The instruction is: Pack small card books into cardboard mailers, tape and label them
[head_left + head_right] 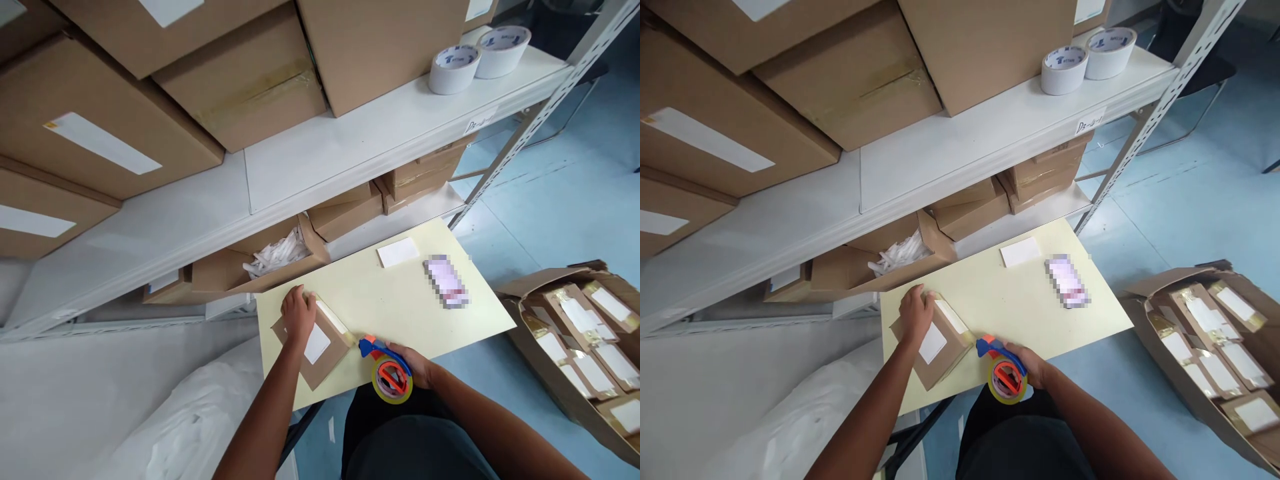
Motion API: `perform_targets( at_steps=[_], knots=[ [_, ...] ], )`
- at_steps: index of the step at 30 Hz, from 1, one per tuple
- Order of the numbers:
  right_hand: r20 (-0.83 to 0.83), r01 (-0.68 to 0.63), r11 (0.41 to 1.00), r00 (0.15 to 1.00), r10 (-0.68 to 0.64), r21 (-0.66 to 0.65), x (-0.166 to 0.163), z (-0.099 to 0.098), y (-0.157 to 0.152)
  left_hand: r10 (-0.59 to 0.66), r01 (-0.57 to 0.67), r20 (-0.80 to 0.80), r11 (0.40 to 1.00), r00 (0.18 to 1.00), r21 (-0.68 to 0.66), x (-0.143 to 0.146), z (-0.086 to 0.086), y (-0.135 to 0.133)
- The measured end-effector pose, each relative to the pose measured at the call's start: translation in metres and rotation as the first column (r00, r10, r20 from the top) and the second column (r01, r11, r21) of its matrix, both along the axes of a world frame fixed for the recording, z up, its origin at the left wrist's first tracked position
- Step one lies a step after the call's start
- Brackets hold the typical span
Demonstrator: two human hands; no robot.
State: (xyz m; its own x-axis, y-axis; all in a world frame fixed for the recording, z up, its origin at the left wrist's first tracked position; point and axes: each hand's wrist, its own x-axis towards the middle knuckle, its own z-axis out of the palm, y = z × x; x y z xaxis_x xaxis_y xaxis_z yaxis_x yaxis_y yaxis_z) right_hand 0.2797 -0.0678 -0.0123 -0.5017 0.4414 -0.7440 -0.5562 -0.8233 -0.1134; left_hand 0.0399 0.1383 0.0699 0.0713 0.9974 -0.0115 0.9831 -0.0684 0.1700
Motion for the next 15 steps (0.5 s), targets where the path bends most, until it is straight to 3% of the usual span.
perform_targets(
  at_steps=[1,2,4,5,6,7,9,13,15],
  knots=[
    [0.005,-0.002,1.000,1.000,0.002,-0.006,0.001,0.000,0.001,-0.194,0.194,0.035,0.981,0.980,-0.003,-0.001,0.004,-0.009],
    [0.008,-0.003,1.000,1.000,0.004,-0.013,0.003,0.000,0.001,-0.407,0.410,0.068,0.912,0.911,-0.028,-0.002,0.008,-0.019],
    [0.008,-0.006,1.000,1.000,0.006,-0.026,0.007,0.000,0.002,-0.718,0.728,0.124,0.671,0.685,-0.139,-0.001,0.014,-0.039],
    [0.004,-0.006,1.000,1.000,0.006,-0.030,0.008,0.001,0.002,-0.791,0.800,0.142,0.565,0.595,-0.202,0.001,0.016,-0.047],
    [-0.001,-0.002,0.999,1.000,0.002,-0.032,0.009,0.002,0.003,-0.826,0.829,0.149,0.500,0.544,-0.253,0.004,0.017,-0.052],
    [-0.005,0.005,0.999,1.000,-0.005,-0.034,0.010,0.004,0.005,-0.834,0.829,0.144,0.480,0.532,-0.286,0.008,0.017,-0.055],
    [-0.004,0.036,0.999,0.999,-0.036,-0.033,0.011,0.009,0.014,-0.795,0.782,0.105,0.548,0.597,-0.296,0.018,0.014,-0.053],
    [0.042,0.122,0.992,0.992,-0.122,0.012,0.008,0.020,0.049,-0.587,0.572,0.002,0.789,0.810,-0.225,0.042,0.005,-0.036],
    [0.064,0.158,0.987,0.985,-0.159,0.027,0.006,0.023,0.064,-0.491,0.476,-0.032,0.857,0.871,-0.197,0.050,0.000,-0.029]
  ],
)
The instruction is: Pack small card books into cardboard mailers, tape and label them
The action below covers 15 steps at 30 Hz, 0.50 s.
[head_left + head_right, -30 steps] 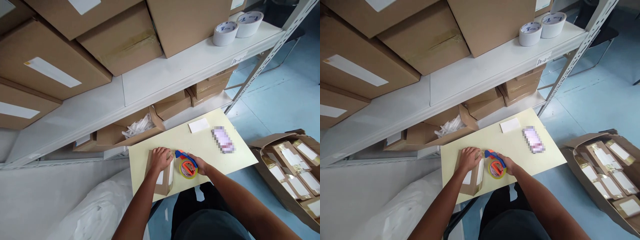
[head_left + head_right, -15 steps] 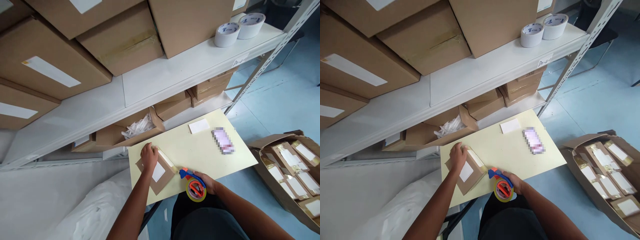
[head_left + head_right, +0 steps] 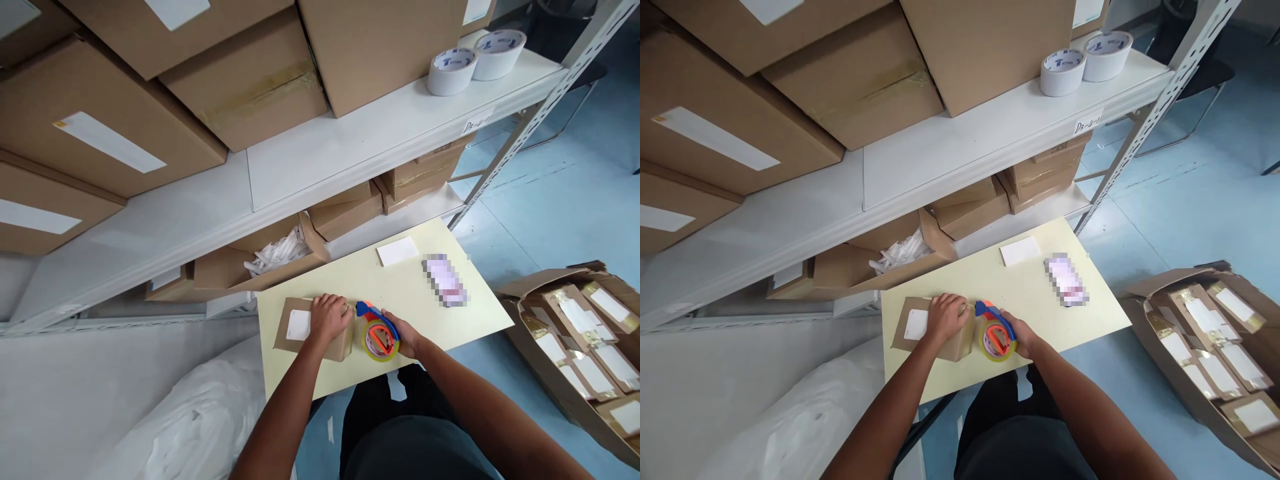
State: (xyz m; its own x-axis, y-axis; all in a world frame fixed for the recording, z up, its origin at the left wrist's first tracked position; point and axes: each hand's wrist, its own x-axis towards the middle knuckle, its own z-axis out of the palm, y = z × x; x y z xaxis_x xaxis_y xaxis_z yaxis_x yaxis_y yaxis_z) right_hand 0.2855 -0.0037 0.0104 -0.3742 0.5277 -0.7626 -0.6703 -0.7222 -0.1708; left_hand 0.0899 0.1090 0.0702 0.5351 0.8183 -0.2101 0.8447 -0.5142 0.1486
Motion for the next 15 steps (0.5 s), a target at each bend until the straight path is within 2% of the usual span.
perform_targets(
  at_steps=[2,5,8,10,13,15],
  knots=[
    [0.006,0.010,1.000,1.000,-0.010,-0.016,-0.001,0.000,0.005,0.081,-0.081,-0.003,0.996,0.997,0.033,0.001,-0.004,0.006],
    [-0.042,-0.044,0.997,0.998,0.042,-0.057,-0.001,-0.006,-0.010,0.268,-0.265,-0.022,0.961,0.963,0.080,-0.009,-0.009,0.016],
    [-0.079,-0.099,0.993,0.993,0.094,-0.065,-0.005,-0.011,-0.039,0.506,-0.498,-0.052,0.860,0.861,0.110,-0.022,-0.013,0.029],
    [-0.083,-0.102,0.994,0.992,0.098,-0.047,-0.010,-0.012,-0.053,0.597,-0.589,-0.059,0.800,0.800,0.114,-0.028,-0.015,0.036],
    [-0.066,-0.081,0.997,0.995,0.079,-0.019,-0.018,-0.011,-0.061,0.634,-0.626,-0.053,0.771,0.771,0.119,-0.032,-0.013,0.035],
    [-0.046,-0.075,0.997,0.996,0.074,-0.017,-0.019,-0.011,-0.060,0.553,-0.549,0.008,0.824,0.833,0.141,-0.038,-0.007,0.025]
  ],
)
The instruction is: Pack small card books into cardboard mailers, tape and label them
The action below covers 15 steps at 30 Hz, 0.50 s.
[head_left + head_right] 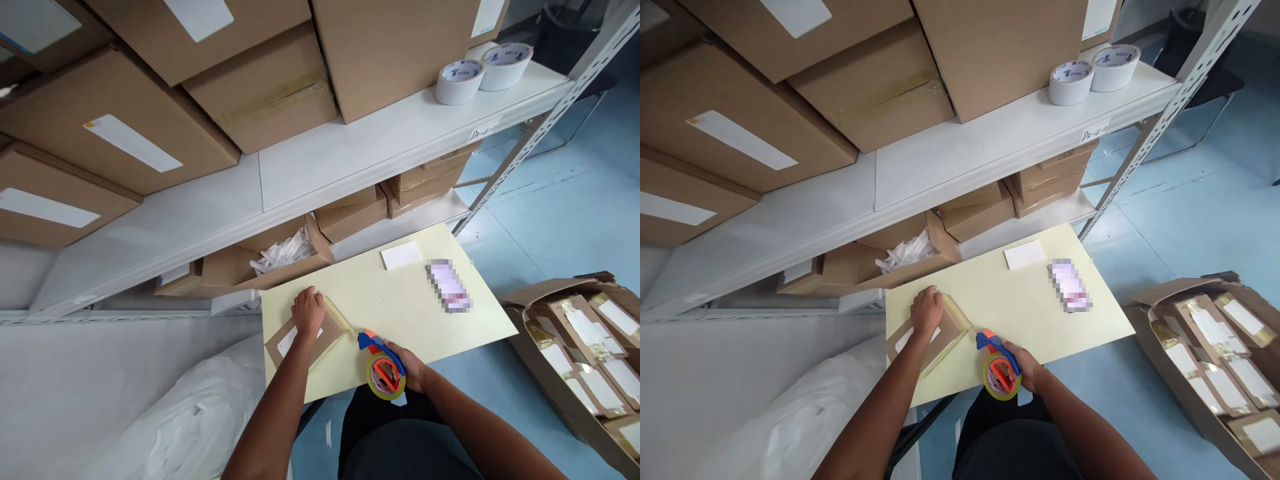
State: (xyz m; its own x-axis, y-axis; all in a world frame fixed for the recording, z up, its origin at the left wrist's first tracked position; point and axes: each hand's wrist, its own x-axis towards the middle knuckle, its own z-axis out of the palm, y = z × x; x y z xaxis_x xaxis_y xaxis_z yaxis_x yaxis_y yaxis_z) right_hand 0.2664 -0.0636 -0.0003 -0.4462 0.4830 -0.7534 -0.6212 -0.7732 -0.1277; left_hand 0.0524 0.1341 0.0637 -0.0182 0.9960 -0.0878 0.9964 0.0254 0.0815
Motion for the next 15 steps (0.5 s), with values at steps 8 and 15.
perform_targets(
  at_steps=[8,15],
  knots=[
    [0.033,-0.017,0.999,0.999,0.018,-0.030,0.017,-0.002,0.006,-0.847,0.858,0.144,0.493,0.512,-0.148,-0.018,0.020,-0.042],
    [0.048,0.089,0.996,0.995,-0.089,0.001,0.002,0.009,0.042,-0.655,0.659,0.073,0.750,0.752,-0.056,0.018,0.006,-0.011]
  ],
)
